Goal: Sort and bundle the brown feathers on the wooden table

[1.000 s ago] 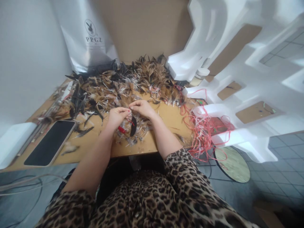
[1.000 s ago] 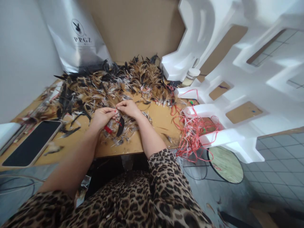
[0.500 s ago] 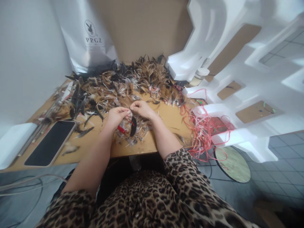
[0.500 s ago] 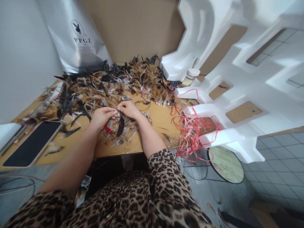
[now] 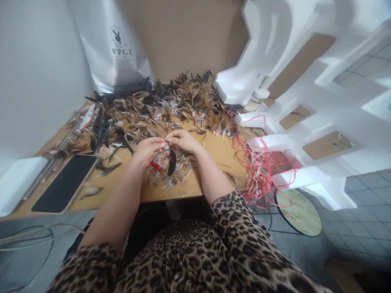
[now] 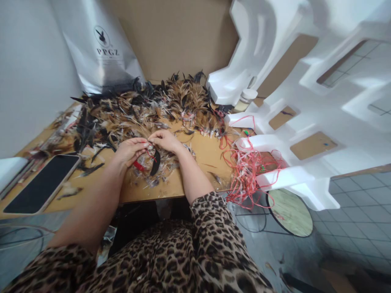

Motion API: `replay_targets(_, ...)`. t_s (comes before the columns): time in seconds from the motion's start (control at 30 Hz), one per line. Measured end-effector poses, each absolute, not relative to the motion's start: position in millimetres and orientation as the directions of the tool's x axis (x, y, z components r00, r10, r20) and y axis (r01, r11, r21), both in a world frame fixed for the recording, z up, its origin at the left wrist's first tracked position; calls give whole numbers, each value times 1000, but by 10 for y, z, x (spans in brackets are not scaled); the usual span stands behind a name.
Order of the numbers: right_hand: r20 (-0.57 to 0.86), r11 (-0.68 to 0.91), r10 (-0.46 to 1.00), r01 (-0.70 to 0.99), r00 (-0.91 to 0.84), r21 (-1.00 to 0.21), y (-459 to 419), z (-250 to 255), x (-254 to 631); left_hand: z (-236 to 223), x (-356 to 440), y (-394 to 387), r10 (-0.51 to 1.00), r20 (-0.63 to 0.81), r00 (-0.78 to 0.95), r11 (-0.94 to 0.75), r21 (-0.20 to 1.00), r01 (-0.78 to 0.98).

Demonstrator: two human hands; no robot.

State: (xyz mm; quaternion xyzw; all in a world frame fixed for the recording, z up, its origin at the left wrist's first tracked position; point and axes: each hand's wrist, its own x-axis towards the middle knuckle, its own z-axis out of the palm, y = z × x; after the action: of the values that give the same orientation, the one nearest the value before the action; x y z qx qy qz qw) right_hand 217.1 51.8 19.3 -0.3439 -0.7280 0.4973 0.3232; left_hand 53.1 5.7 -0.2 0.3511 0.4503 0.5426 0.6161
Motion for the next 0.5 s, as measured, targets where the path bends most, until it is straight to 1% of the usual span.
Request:
replay_targets(0.07, 126, 269, 826, 187, -549, -945, 512, 188, 2149, -1, 538, 60, 988, -157, -8, 147, 941, -305)
replay_targets(0.23, 139, 349, 848, 340, -512, -873, 486, 208, 2143, -14, 574, 66, 997, -45, -61, 32, 981, -191)
replay_targets(0.37, 144, 394, 854, 441, -499, -807, 479, 214, 2151, -42, 599, 82, 987, 94, -127, -101, 994, -45)
replay_targets(0.5, 108, 373, 865, 485, -490, -791, 492, 185, 2137, -88, 598, 99, 961, 244, -131, -231, 967, 105)
